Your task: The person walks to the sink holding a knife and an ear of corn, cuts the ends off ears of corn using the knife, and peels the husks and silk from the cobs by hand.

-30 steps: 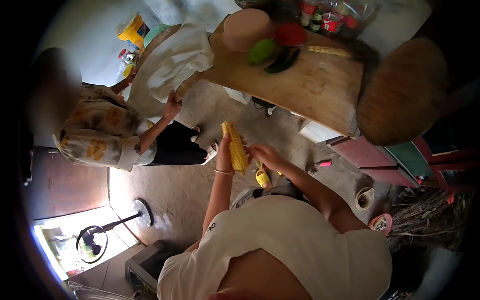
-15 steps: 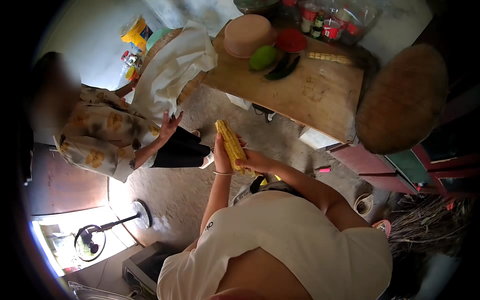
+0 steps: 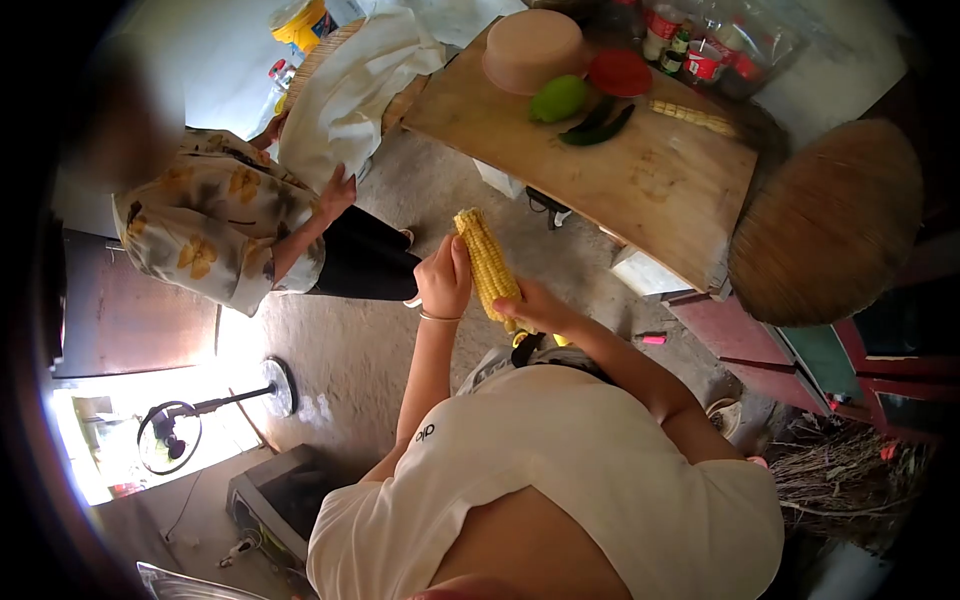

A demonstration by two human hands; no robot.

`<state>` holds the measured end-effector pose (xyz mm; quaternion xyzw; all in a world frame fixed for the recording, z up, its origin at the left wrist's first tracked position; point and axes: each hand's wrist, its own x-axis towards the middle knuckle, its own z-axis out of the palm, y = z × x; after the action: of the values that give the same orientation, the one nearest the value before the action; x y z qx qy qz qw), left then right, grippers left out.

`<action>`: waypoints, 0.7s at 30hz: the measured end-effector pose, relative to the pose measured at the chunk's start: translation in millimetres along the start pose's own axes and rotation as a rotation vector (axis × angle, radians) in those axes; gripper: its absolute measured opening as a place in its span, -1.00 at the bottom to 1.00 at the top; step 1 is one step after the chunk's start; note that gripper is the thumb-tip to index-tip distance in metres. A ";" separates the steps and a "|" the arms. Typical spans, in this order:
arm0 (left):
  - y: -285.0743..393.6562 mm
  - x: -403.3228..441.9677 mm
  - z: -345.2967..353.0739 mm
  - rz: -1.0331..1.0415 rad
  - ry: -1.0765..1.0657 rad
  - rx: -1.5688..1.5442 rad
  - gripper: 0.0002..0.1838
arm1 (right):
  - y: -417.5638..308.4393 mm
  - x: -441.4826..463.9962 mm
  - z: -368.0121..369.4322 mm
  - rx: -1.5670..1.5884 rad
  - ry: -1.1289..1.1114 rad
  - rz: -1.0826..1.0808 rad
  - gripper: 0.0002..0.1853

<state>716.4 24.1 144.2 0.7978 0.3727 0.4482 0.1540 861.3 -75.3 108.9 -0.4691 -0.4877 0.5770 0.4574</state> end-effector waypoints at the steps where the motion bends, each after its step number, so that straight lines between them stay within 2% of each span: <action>1: 0.0 0.0 -2.6 0.037 0.000 0.058 -0.78 | -0.4 -2.2 -0.9 0.002 -0.004 0.003 -0.52; 3: -1.9 -0.5 -7.5 0.075 -0.001 0.119 -0.77 | -7.9 -3.8 -3.9 0.046 -0.087 0.066 -0.44; 6: -7.9 -2.6 -10.0 0.084 -0.020 0.144 -0.74 | 1.0 -1.8 -5.6 0.049 -0.121 0.072 -0.43; 12: -13.8 -10.8 -10.2 -0.033 -0.054 -0.128 -0.77 | 11.8 -4.1 -0.8 0.181 -0.085 0.124 -0.54; 14: -8.1 -10.6 -12.2 -0.165 -0.132 -0.383 -0.81 | 10.4 -5.8 -0.7 0.254 -0.094 0.130 -0.55; 15: -11.0 -11.9 -11.3 -0.166 -0.132 -0.383 -0.81 | 9.8 -6.6 -0.8 0.326 -0.102 0.135 -0.56; 16: -15.9 -14.2 -9.3 -0.241 -0.199 -0.571 -0.83 | 15.3 -5.9 -3.5 0.325 -0.103 0.137 -0.56; 17: -17.5 -14.6 -9.7 -0.316 -0.266 -0.760 -0.84 | 18.0 -4.0 -4.9 0.447 -0.160 0.138 -0.54; 18: -17.8 -15.6 -8.9 -0.319 -0.265 -0.761 -0.84 | 20.9 -2.8 -5.6 0.569 -0.217 0.138 -0.53; 20: -13.1 -15.0 -8.9 -0.494 -0.317 -1.133 -0.83 | 11.2 -6.3 -1.3 0.591 -0.175 0.140 -0.52; 21: -10.0 -13.4 -12.0 -0.496 -0.314 -1.133 -0.83 | 4.7 -7.5 1.5 0.612 -0.132 0.138 -0.51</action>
<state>697.6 20.0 137.1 0.5388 0.2246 0.4045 0.7040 860.5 -83.4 105.1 -0.3035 -0.2869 0.7557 0.5044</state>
